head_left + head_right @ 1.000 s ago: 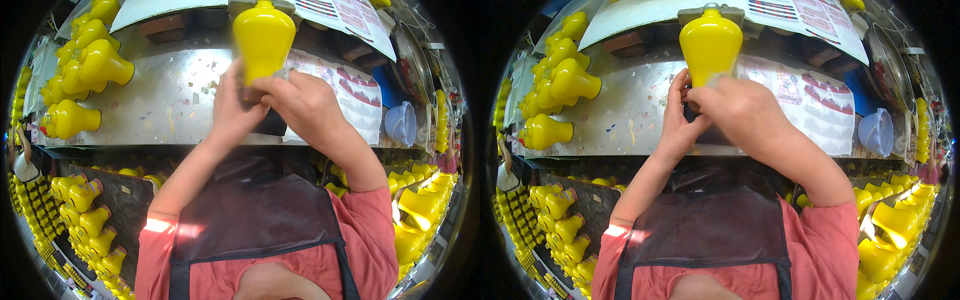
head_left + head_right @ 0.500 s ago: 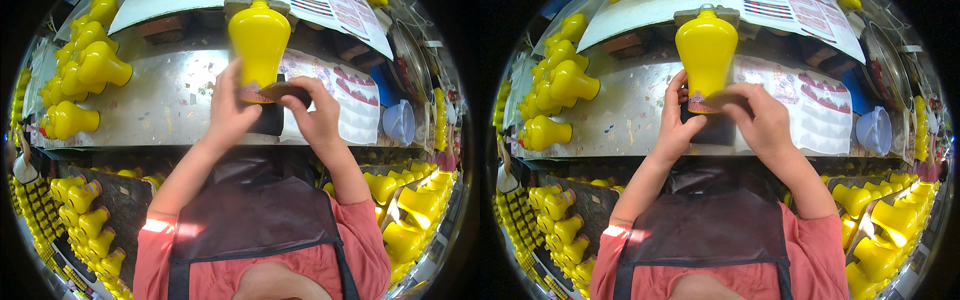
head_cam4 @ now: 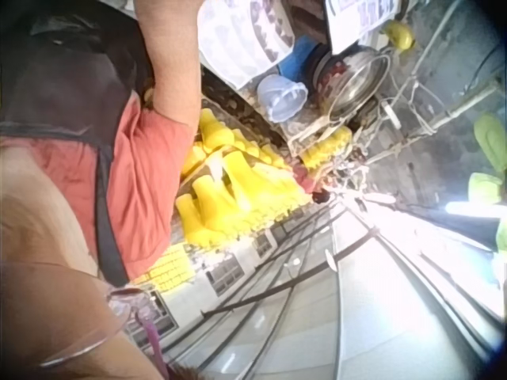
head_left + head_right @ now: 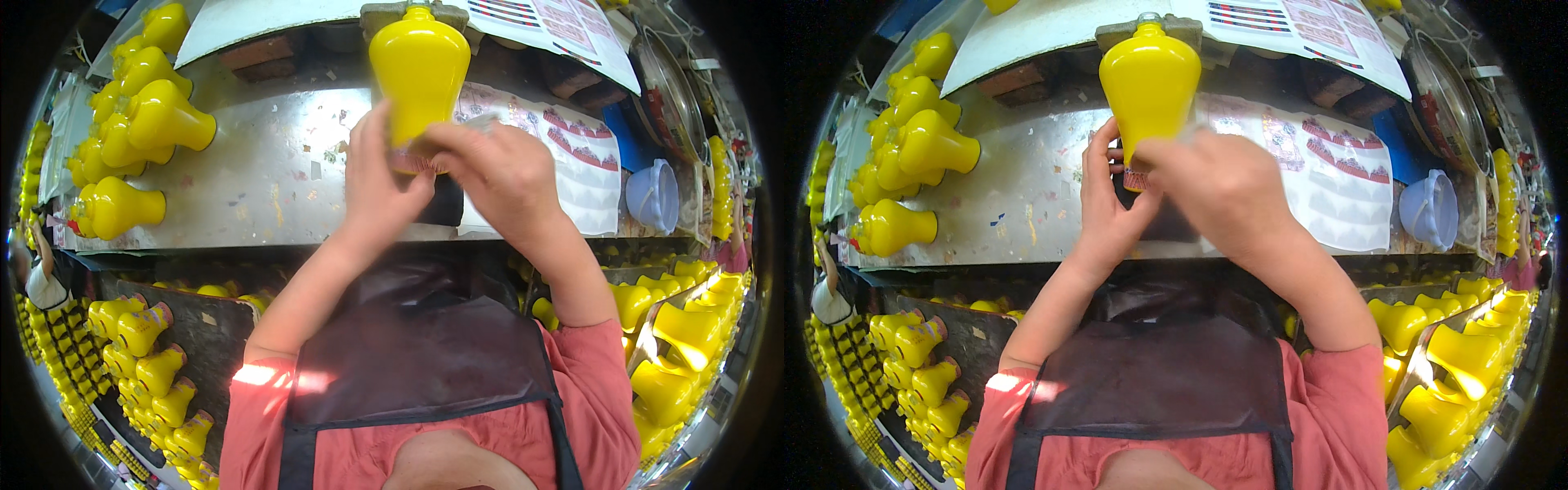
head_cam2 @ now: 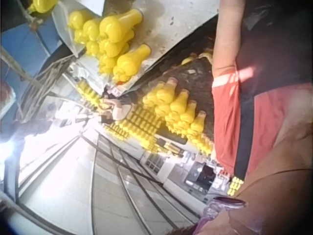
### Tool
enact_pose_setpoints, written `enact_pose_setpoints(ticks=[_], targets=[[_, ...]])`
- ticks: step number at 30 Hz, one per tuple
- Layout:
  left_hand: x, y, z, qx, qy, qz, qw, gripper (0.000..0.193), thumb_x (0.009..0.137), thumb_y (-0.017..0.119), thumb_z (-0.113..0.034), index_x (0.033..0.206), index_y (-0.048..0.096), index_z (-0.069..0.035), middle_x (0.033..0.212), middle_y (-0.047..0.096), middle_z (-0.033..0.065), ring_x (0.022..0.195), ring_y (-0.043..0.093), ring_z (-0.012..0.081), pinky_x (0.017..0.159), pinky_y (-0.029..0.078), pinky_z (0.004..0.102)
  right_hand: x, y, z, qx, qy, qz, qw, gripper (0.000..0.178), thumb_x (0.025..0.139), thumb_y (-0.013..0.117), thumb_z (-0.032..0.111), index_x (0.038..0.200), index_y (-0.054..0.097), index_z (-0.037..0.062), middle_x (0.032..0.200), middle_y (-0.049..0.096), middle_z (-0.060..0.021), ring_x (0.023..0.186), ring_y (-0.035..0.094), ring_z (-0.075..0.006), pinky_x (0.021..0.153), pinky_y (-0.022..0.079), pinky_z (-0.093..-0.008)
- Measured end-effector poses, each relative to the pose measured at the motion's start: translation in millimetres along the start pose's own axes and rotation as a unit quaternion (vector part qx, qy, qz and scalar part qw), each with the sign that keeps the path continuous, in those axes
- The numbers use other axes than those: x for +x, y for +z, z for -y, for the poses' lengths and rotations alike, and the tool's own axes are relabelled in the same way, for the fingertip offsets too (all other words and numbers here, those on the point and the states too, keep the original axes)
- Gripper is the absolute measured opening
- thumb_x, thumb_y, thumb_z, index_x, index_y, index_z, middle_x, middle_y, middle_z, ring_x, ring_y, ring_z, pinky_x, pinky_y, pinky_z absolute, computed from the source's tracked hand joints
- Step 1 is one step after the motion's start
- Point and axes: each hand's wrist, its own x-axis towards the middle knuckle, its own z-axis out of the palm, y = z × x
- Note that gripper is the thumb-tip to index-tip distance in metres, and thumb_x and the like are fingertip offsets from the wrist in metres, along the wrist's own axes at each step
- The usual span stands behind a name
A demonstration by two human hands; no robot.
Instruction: The person applies decorative stickers to yellow ceramic vases. They peel stickers from a sheet, align them on the vase body, and smooth them down with fingers. The person handles multiple vases one at a time, rotating each to position the sticker before moving to the next.
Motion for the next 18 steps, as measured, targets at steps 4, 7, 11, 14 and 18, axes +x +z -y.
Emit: enact_pose_setpoints(ticks=[4,7,11,14,18], targets=[[-0.5,-3.3,-2.1,0.101,0.083,-0.007,0.991,0.083,0.080,0.078,-0.013,0.153,0.039,-0.004,0.143,0.048,0.0200,0.123,0.053,0.0323,0.102,0.047,0.0418,13.7,-9.0,5.6,-0.076,-0.031,0.036,0.996,0.032,0.079,0.074,0.013,0.111,0.072,0.0177,0.071,0.055,-0.0039,0.063,0.061,-0.0235,0.055,0.048,-0.0370],[0.1,-3.0,-3.4,0.111,0.100,-0.009,0.989,0.086,0.075,0.079,-0.011,0.151,0.040,-0.006,0.144,0.045,0.0230,0.132,0.046,0.0411,0.110,0.041,0.0487,22.3,-10.2,9.3,-0.109,-0.060,0.030,0.992,0.039,0.078,0.075,0.010,0.115,0.074,0.0205,0.069,0.050,-0.0038,0.059,0.057,-0.0229,0.053,0.044,-0.0372],[3.2,-2.8,-6.7,0.096,0.090,-0.009,0.991,0.089,0.072,0.081,-0.011,0.151,0.041,-0.007,0.144,0.043,0.0236,0.133,0.045,0.0435,0.113,0.038,0.0513,29.5,-10.2,10.0,-0.100,-0.067,0.073,0.990,0.040,0.083,0.074,0.011,0.121,0.071,0.0206,0.069,0.050,-0.0037,0.060,0.057,-0.0222,0.054,0.044,-0.0369],[1.1,-6.2,-11.6,0.147,0.107,-0.011,0.983,0.088,0.075,0.085,-0.015,0.153,0.043,-0.011,0.148,0.044,0.0211,0.129,0.049,0.0382,0.108,0.044,0.0462,18.1,-13.9,7.4,-0.116,-0.027,0.033,0.992,0.038,0.083,0.077,0.012,0.119,0.072,0.0196,0.069,0.050,-0.0047,0.058,0.058,-0.0238,0.053,0.045,-0.0384],[7.0,-3.4,-8.9,0.162,0.108,0.004,0.981,0.089,0.065,0.091,-0.012,0.146,0.054,-0.016,0.143,0.047,0.0189,0.116,0.056,0.0357,0.102,0.047,0.0463,-10.5,-10.5,-2.7,0.043,0.072,0.087,0.993,0.035,0.085,0.081,0.015,0.119,0.072,0.0138,0.081,0.070,-0.0109,0.069,0.070,-0.0267,0.059,0.054,-0.0347]])
